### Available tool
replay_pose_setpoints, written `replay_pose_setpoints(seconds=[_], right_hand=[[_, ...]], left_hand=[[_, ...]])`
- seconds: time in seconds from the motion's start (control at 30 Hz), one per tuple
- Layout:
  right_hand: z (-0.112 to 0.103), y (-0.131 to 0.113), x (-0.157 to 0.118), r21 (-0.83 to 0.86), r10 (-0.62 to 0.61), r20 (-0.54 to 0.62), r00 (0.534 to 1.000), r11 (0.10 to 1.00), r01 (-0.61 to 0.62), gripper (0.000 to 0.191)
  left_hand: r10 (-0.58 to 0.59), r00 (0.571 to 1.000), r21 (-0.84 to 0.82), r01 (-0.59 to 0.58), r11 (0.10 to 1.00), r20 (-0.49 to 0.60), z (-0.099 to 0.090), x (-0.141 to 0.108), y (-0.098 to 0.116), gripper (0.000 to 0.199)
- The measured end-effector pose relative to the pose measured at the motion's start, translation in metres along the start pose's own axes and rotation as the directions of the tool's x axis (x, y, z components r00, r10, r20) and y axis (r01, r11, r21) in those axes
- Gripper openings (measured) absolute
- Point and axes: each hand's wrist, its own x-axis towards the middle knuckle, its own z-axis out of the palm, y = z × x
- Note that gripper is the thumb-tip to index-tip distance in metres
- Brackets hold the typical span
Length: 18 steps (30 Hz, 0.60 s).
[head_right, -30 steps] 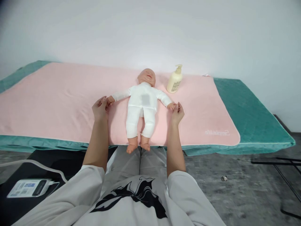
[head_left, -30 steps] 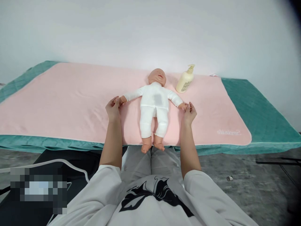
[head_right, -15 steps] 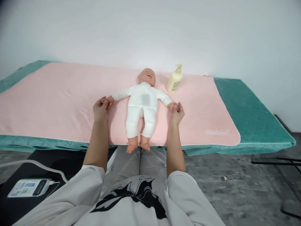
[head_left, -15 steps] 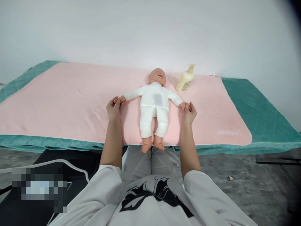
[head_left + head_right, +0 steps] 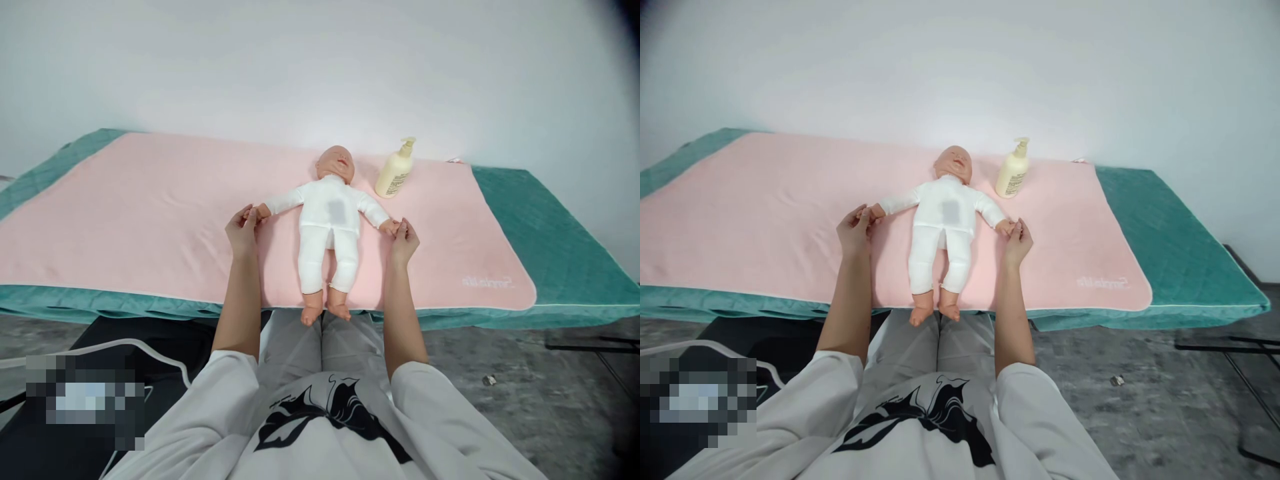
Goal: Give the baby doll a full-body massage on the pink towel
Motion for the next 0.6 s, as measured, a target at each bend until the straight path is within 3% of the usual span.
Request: replay_pose_setpoints(seconds=[0.33, 0.6], right_hand=[[0.0008, 0.0012, 0.0044, 0.108, 0.092, 0.007, 0.996, 0.99, -0.093, 0.039], [-0.002, 0.0038, 0.003, 0.023, -0.007, 0.045, 0.999, 1.0, 0.006, 0.042]], left_hand=[[-0.043, 0.999, -0.059, 0.043, 0.997, 0.009, 0.0017, -0.0024, 0.0046, 0.022], [-0.006, 0.999, -0.028, 0.007, 1.0, 0.045, 0.0002, -0.0034, 0.0034, 0.033]])
